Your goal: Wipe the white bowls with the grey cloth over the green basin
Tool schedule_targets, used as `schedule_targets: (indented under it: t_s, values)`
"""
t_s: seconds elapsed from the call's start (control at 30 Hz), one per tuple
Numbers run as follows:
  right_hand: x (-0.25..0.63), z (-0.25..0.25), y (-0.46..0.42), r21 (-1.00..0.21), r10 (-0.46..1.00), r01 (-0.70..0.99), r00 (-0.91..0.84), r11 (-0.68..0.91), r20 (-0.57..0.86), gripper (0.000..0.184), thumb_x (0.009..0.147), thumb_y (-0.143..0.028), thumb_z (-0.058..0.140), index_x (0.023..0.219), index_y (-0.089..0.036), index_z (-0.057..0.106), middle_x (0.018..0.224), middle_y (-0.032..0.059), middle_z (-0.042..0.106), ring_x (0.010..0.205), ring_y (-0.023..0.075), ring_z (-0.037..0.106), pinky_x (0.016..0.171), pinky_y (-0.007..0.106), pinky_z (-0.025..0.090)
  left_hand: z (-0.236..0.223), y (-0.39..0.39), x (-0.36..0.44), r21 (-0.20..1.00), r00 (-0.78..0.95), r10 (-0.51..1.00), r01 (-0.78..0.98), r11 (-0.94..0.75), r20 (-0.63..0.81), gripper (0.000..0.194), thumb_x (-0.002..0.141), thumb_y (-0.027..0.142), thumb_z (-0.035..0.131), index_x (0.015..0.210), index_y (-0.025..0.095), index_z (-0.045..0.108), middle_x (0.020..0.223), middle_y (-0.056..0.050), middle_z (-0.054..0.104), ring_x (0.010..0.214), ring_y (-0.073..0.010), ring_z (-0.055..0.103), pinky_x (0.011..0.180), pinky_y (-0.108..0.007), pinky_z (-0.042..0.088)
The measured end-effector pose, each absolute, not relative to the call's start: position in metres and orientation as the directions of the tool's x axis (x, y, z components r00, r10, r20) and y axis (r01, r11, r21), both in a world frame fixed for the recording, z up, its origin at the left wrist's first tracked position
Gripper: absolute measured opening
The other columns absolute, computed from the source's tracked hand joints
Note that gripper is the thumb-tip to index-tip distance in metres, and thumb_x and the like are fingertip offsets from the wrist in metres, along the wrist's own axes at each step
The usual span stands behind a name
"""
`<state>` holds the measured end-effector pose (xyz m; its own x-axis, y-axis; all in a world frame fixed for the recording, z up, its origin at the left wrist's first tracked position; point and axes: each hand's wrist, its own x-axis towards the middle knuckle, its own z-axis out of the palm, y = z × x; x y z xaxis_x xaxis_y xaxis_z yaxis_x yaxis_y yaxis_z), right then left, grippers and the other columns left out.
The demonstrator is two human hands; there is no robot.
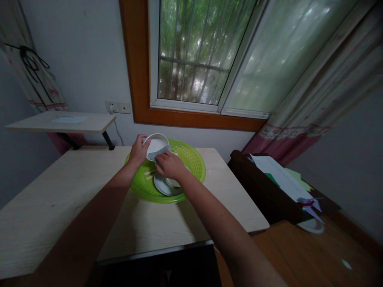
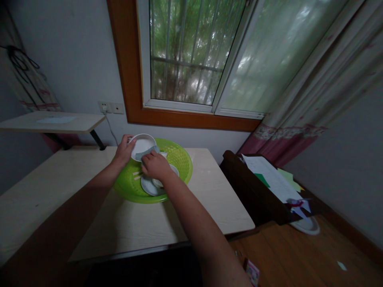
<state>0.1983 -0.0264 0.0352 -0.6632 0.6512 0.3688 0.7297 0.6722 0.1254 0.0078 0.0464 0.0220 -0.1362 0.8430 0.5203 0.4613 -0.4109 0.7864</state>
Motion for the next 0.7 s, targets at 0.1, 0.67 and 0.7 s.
schedule_targets:
  t_s: [0.1,0.67,0.7]
  values:
    - [0.1986,0.0329,-0.0275,0.048,0.605,0.665,-0.706,0.746,0.368,0.046,0.101,-0.037,0.053,0.14,-0.012,0.056,0.133,0.0144,0.067,0.122,0.0271,0.056,0.107,0.042,0.044,0.023,0.0438,0.0083,0.771,-0.137,0.828,0.472,-0.428,0.544,0.039,0.092,0.053,0.052,0.116,0.023,0.058,0.099,-0.006,0.061,0.095,-0.024,0.06,0.09,-0.037,0.045]
    - [0.2033,0.0283,-0.0245,0.082,0.736,0.811,-0.564,0.58,0.375,0.046,0.1,-0.048,0.053,0.135,-0.019,0.061,0.152,0.0143,0.054,0.141,0.0306,0.046,0.11,0.05,0.039,0.0257,0.043,0.0118,0.74,-0.044,0.836,0.492,-0.458,0.547,0.038,0.093,0.055,0.048,0.107,0.021,0.059,0.099,-0.007,0.066,0.094,-0.0243,0.06,0.088,-0.036,0.047]
    - [0.2042,0.0281,-0.0244,0.094,0.736,0.816,-0.558,0.57,0.384,0.048,0.099,-0.048,0.056,0.135,-0.018,0.06,0.154,0.0155,0.051,0.143,0.0312,0.044,0.111,0.051,0.038,0.0259,0.0427,0.0121,0.742,-0.033,0.84,0.487,-0.46,0.542,0.038,0.093,0.055,0.047,0.106,0.022,0.06,0.099,-0.007,0.066,0.092,-0.0239,0.06,0.087,-0.036,0.047]
